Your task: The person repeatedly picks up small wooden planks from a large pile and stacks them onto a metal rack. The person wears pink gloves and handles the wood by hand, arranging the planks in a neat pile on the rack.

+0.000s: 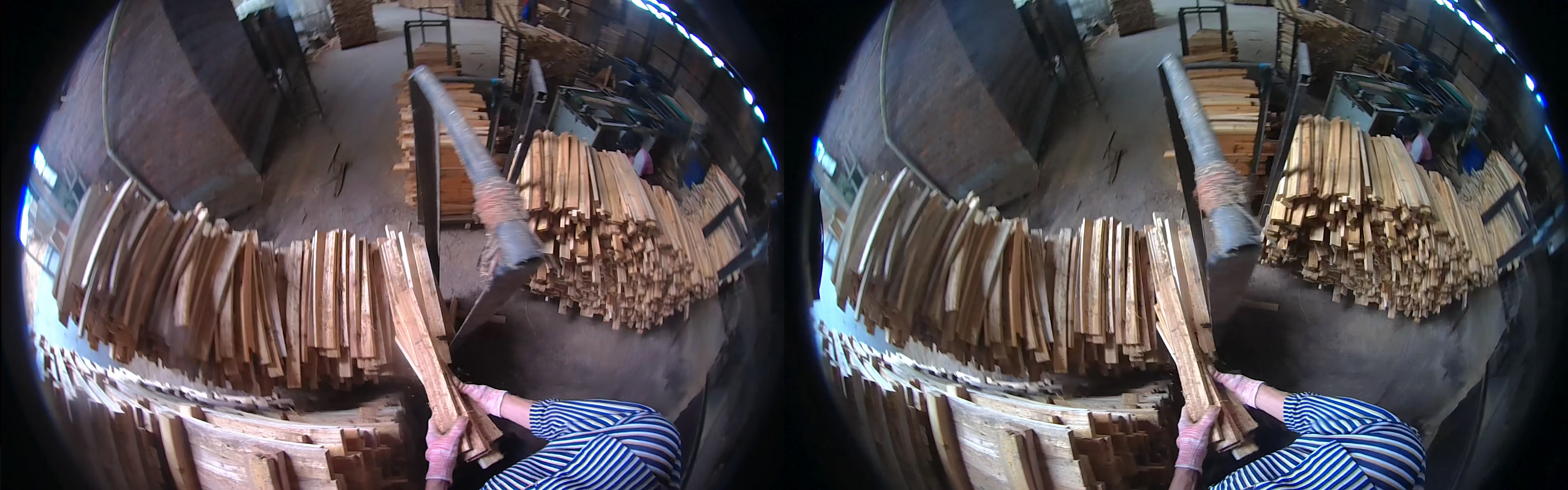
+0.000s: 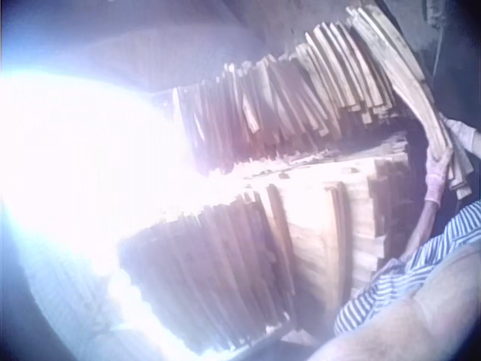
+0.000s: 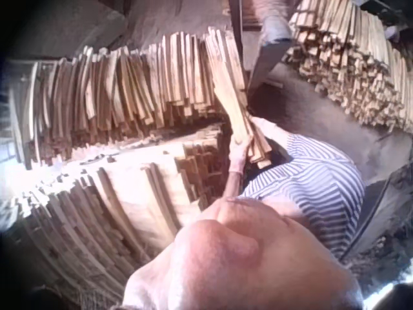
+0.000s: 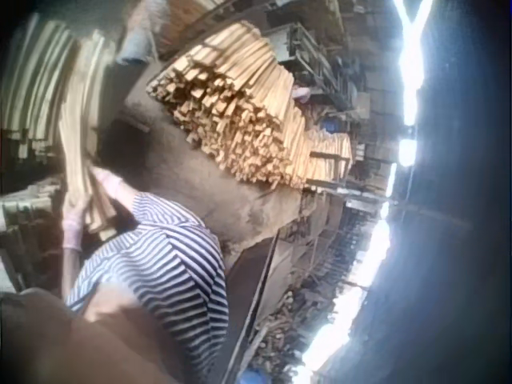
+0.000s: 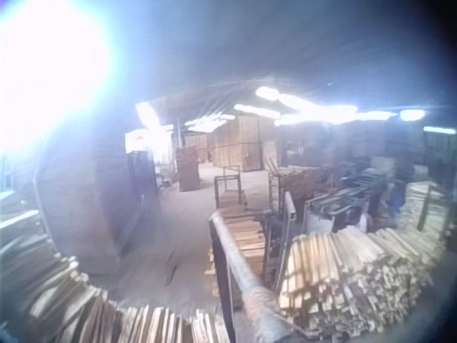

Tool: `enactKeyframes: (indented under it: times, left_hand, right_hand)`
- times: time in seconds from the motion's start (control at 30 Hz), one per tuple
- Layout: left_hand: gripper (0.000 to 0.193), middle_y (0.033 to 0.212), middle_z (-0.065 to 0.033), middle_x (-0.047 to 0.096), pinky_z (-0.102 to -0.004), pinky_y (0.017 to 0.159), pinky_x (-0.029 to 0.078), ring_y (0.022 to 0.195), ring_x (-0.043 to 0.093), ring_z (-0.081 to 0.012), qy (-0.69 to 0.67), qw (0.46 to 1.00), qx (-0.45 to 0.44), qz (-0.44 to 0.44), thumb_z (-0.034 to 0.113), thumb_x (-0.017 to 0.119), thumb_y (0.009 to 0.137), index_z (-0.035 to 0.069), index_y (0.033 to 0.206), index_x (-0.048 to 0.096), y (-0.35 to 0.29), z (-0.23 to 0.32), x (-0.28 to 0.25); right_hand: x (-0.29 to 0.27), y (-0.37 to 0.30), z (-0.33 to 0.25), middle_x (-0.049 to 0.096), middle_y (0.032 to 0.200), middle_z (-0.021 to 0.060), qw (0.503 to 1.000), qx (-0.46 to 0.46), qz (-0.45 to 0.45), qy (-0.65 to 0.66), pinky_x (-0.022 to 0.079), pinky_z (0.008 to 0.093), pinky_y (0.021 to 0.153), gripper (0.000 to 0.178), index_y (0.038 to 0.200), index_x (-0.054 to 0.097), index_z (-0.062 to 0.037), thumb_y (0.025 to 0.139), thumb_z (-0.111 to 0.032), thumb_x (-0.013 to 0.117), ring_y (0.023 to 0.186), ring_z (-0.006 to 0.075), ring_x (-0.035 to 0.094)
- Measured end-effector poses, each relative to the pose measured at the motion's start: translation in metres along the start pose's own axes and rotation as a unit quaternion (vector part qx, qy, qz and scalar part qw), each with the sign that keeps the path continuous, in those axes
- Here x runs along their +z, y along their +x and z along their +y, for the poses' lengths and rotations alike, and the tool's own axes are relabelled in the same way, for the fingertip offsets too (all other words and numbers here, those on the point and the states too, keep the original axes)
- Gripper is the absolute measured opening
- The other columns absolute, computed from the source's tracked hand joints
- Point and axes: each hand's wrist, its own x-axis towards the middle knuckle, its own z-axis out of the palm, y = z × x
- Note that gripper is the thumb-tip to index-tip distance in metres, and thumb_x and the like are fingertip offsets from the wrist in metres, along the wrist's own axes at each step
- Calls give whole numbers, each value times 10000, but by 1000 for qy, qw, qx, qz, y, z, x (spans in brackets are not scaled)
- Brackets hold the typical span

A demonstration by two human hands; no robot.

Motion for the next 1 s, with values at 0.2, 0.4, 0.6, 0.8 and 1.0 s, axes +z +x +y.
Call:
enactKeyframes:
  times: [0.2,0.4,0.6,0.8,1.0]
  left_hand:
    - [666,1137,-116,672,-335,870,546,970,655,-193,82,992,86,44,271,869,784,1,1286,523,-72,-17,-25]
    - [786,1199,-157,651,-373,940,523,1037,629,-241,74,955,262,116,205,881,717,22,1368,480,-131,83,-15]
    - [732,1148,-138,656,-332,816,564,941,654,-230,67,908,354,215,128,851,739,18,1366,490,-196,156,5]
    - [637,1084,-103,669,-307,768,569,909,659,-179,-106,846,478,211,138,866,738,5,1269,540,-316,214,-22]
    - [478,1054,-50,696,-273,799,563,930,663,-129,-96,732,628,246,110,851,799,26,1190,589,-477,235,-79]
  right_hand:
    - [85,-70,4,670,1229,43,974,-150,-128,-112,473,343,1012,645,1351,586,-25,878,-430,756,1143,160,594]
    - [207,-209,-33,562,1419,93,896,-242,-222,-298,442,353,1069,844,1495,428,-51,821,-344,843,1262,187,526]
    - [283,-275,-53,595,1371,181,748,-349,-73,-560,456,391,1082,829,1469,412,-25,830,-380,802,1275,266,568]
    - [413,-409,-62,626,1241,88,721,-492,-255,-416,493,343,1008,769,1400,493,-25,758,-200,877,1177,186,580]
    - [548,-468,7,641,1220,77,668,-432,-471,-381,536,319,940,746,1338,510,-12,711,-107,902,1055,157,636]
